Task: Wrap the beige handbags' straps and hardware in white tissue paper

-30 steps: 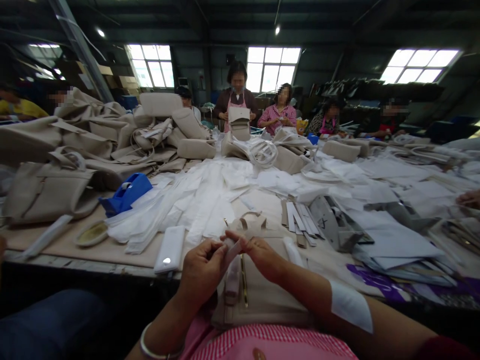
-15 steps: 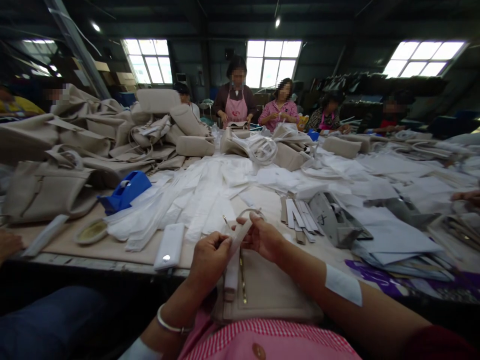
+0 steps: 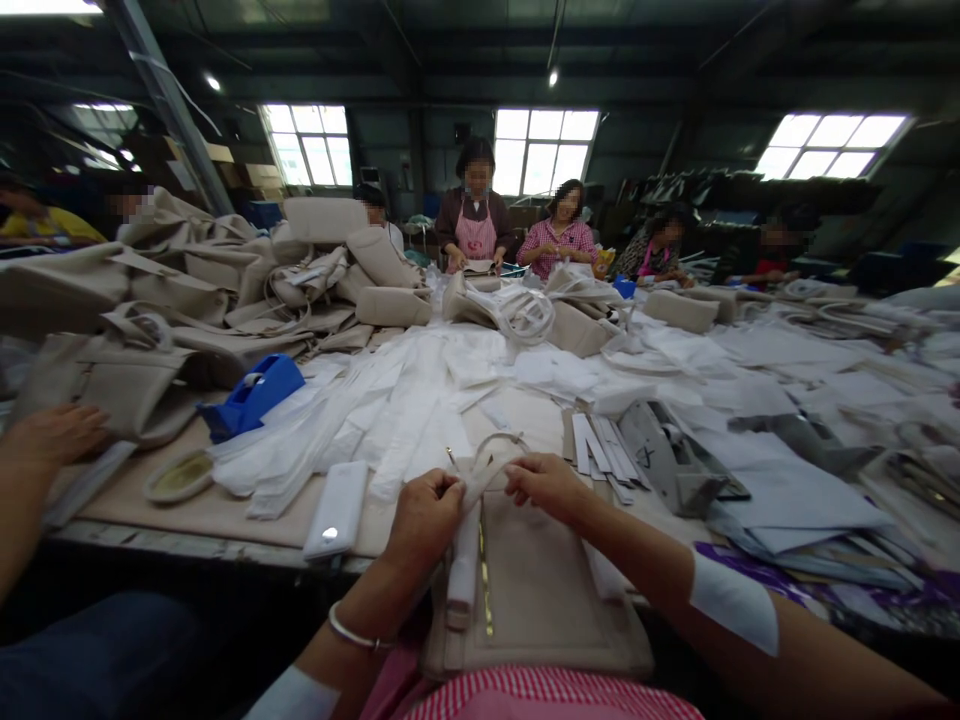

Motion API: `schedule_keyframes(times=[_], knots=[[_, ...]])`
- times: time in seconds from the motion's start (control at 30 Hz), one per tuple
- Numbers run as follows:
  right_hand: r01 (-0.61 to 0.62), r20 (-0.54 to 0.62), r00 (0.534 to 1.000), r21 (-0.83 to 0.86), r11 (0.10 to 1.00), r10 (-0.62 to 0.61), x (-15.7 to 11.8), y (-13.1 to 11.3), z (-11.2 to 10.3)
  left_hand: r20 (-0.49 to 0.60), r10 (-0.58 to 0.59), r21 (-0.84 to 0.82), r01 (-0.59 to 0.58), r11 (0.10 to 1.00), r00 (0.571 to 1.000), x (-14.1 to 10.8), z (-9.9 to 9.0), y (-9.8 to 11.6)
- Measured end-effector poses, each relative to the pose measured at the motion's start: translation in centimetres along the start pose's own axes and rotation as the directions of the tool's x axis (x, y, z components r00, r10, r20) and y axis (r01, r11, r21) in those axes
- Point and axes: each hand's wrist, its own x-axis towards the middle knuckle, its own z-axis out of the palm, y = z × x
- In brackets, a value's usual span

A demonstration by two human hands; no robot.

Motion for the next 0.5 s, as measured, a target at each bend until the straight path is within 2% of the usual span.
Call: schedule_keyframes(times=[0.03, 0.07, 0.13, 0.23, 0.3, 0.37, 0.4, 0.43, 0.5], knots=[[0.144, -0.078, 0.983, -0.226, 0.963, -0.165, 0.3, 0.0, -0.8, 0.005, 0.002, 0.001, -0.002, 1.000, 1.000, 0.1, 0.0, 0.0], [0.257, -0.099, 0.940, -0.429, 0.866, -0.327, 0.5, 0.0, -1.3, 0.012, 0.003, 0.004, -0.004, 1.000, 1.000, 0.1, 0.0, 0.1], [0.384, 0.006, 0.847, -0.697, 0.606, -0.531, 0.9, 0.0, -1.6, 0.024, 0.010, 0.018, -0.011, 1.000, 1.000, 0.4, 0.0, 0.2], [0.462, 0.223, 0.771, -0.841, 0.282, -0.597, 1.4, 0.1, -0.4, 0.018, 0.034, 0.049, -0.035, 0.998, 0.999, 0.9, 0.3, 0.2], [0.512, 0.321, 0.707, -0.847, 0.144, -0.630, 1.5, 0.4, 0.8, 0.007, 0.051, 0.063, -0.052, 0.997, 0.999, 1.3, 0.6, 0.1], [0.564, 0.387, 0.650, -0.822, 0.074, -0.654, 1.5, 0.8, 1.5, 0.006, 0.056, 0.074, -0.056, 0.996, 0.998, 1.6, 0.8, 0.1], [0.591, 0.406, 0.632, -0.803, 0.071, -0.660, 1.5, 1.0, 1.5, 0.009, 0.058, 0.078, -0.058, 0.995, 0.998, 1.6, 0.9, 0.0], [0.621, 0.417, 0.622, -0.778, 0.093, -0.662, 1.5, 1.1, 1.3, 0.013, 0.062, 0.079, -0.063, 0.995, 0.998, 1.6, 1.0, 0.0], [0.675, 0.387, 0.625, -0.704, 0.221, -0.678, 1.9, 1.1, 0.3, 0.019, 0.081, 0.077, -0.082, 0.994, 0.997, 1.5, 1.2, 0.0]])
